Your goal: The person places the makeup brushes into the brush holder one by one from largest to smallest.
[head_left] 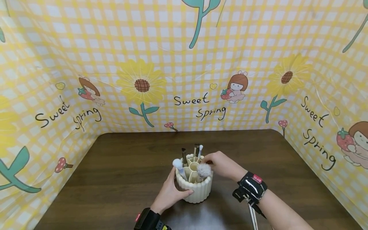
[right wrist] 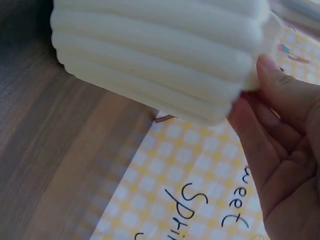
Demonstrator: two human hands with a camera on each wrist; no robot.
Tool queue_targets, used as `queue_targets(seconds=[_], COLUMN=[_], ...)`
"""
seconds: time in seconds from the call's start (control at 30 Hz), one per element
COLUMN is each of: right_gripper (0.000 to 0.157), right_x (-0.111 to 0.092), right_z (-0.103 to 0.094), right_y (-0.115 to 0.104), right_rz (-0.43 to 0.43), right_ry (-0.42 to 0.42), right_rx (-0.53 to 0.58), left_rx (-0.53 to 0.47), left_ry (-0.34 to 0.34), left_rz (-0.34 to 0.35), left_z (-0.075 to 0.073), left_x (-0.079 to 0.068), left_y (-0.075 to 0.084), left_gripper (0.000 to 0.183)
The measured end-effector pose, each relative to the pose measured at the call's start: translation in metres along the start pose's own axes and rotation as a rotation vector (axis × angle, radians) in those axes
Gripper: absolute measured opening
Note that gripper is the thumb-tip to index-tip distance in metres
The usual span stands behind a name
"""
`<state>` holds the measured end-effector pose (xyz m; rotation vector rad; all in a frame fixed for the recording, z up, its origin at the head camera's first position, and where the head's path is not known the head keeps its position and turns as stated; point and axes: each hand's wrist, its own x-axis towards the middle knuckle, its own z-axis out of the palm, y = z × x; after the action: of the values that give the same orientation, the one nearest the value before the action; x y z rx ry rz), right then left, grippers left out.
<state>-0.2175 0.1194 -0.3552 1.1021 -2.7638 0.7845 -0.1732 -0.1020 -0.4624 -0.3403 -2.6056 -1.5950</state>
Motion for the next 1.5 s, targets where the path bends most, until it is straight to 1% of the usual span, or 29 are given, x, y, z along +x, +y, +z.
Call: queue_targets(seconds=[0.13,0.27,0.37,0.47,0.53,0.7,0.87,1.03,1.2,1.33,1.5], right_gripper=[0.012,0.010,0.008,0.007,0.007,0.007,0.007,0.006,0.005,0.005,0.011], right_x=[-0.007,-0.017,-0.025,-0.034,-0.039,-0.054,-0.070,-0.089,-0.106,-0.117,-0.126], right_z=[-0.011,-0.022,-0.028,-0.033,-0.033,-0.031,-0.028,-0.024,-0.018,-0.014,-0.009], right_y=[0.007,0.015,0.022,0.028,0.031,0.038,0.047,0.063,0.077,0.085,0.091], right_rz=[0.073,0.212,0.295,0.353,0.378,0.441,0.485,0.537,0.581,0.621,0.705], right_ry=[0.042,0.090,0.140,0.175,0.185,0.187,0.177,0.142,0.119,0.107,0.047], right_rx=[0.044,0.062,0.041,0.028,0.016,-0.004,-0.011,-0.020,-0.043,-0.066,-0.049], left_rx=[-0.013,-0.025,-0.024,-0.028,-0.035,-0.041,-0.034,-0.037,-0.041,-0.043,-0.035], left_ry=[-0.003,0.000,0.001,0.001,0.001,0.002,0.005,-0.003,-0.010,-0.011,-0.011], left_rz=[-0.001,0.001,-0.011,-0.013,-0.010,-0.001,0.007,0.011,-0.003,-0.009,-0.008], left_z=[0.001,0.002,0.002,0.002,0.002,0.002,0.001,0.001,0.001,0.000,0.000], left_x=[0.000,0.000,-0.001,0.000,0.000,0.000,0.001,0.000,0.000,0.000,0.000], left_y=[-0.001,-0.001,0.000,0.001,0.000,-0.001,-0.001,-0.001,0.000,0.001,0.002], left_gripper=[0.115,0.116,0.117,0.117,0.117,0.116,0.116,0.116,0.116,0.116,0.116])
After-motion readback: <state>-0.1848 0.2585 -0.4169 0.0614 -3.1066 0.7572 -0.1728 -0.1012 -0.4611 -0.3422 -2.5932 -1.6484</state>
